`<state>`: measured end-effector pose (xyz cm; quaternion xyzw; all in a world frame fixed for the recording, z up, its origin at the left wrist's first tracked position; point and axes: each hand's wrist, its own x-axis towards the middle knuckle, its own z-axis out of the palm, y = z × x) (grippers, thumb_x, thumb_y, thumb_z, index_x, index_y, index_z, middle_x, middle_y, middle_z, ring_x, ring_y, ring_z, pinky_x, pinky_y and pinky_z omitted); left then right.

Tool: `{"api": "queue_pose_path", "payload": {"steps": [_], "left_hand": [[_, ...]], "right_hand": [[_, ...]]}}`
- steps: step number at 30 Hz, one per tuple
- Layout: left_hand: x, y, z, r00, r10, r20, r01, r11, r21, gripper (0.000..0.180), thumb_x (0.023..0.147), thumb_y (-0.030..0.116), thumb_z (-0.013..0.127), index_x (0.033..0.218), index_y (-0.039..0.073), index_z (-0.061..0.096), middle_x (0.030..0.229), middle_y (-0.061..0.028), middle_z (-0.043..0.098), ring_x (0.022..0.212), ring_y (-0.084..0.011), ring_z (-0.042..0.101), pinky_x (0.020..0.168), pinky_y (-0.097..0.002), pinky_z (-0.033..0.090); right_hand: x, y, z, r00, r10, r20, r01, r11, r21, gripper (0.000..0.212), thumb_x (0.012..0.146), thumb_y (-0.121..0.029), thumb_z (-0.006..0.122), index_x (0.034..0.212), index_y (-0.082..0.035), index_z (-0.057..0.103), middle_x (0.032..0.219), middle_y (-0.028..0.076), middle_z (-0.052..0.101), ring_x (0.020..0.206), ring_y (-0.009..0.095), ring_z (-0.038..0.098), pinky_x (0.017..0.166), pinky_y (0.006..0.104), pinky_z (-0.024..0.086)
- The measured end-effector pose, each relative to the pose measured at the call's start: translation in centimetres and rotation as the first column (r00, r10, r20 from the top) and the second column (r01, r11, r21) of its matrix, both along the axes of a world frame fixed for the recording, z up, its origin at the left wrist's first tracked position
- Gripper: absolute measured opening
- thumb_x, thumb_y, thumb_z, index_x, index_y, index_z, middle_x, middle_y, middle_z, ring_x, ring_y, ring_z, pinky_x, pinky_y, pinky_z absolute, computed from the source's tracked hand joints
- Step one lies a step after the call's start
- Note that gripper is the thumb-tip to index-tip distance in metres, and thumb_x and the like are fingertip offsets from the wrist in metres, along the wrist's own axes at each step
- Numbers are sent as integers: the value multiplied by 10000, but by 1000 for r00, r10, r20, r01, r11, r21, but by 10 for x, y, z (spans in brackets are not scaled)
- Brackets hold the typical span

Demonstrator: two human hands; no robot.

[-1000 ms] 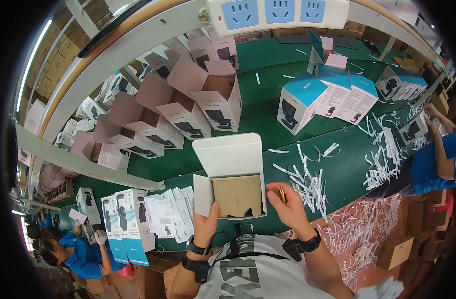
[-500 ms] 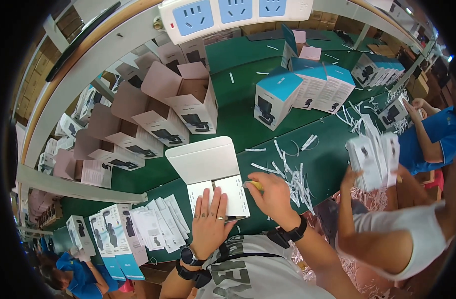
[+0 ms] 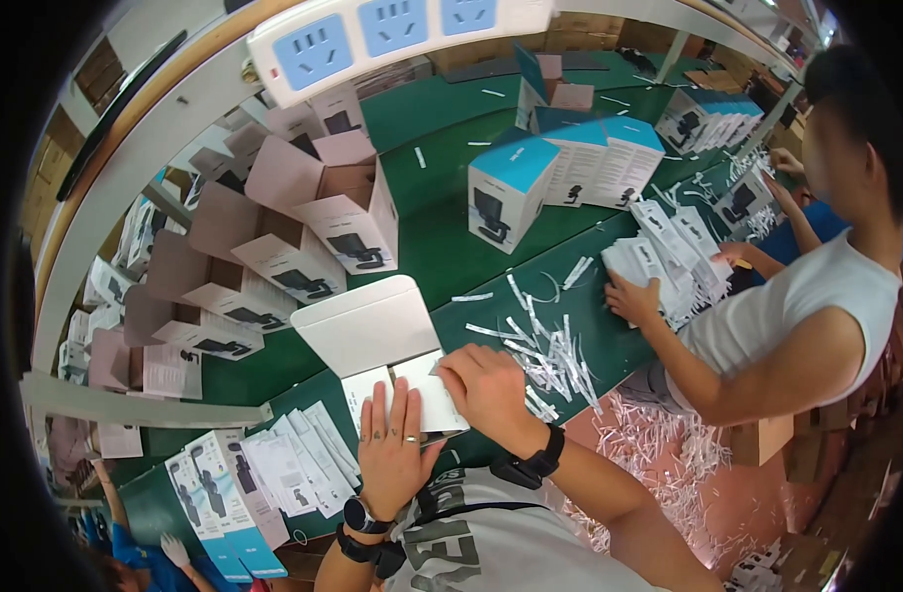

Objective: The person packs boxes by hand, placing a manual into a white box with a cardboard insert, then folding the flaps and applying a sticker. They slide the white box into a blue sleeve, press it closed, and set the completed package onto a shelf.

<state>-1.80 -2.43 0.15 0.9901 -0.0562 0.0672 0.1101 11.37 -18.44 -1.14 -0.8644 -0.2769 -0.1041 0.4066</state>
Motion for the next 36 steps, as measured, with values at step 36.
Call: {"api": "queue_pose_path", "payload": {"steps": [36], "left_hand": [[2, -23, -1, 1000, 21, -3, -21, 1000, 0, 873, 903, 411, 760, 1593, -7, 427, 1672, -217, 383, 1541, -488, 331, 1246, -593, 277]], "right_hand": [[36, -32, 15, 957, 278, -86, -278, 960, 6, 245, 820, -153, 829, 1001, -81, 681, 882, 90, 680, 748, 310, 674, 640, 389, 526]]}}
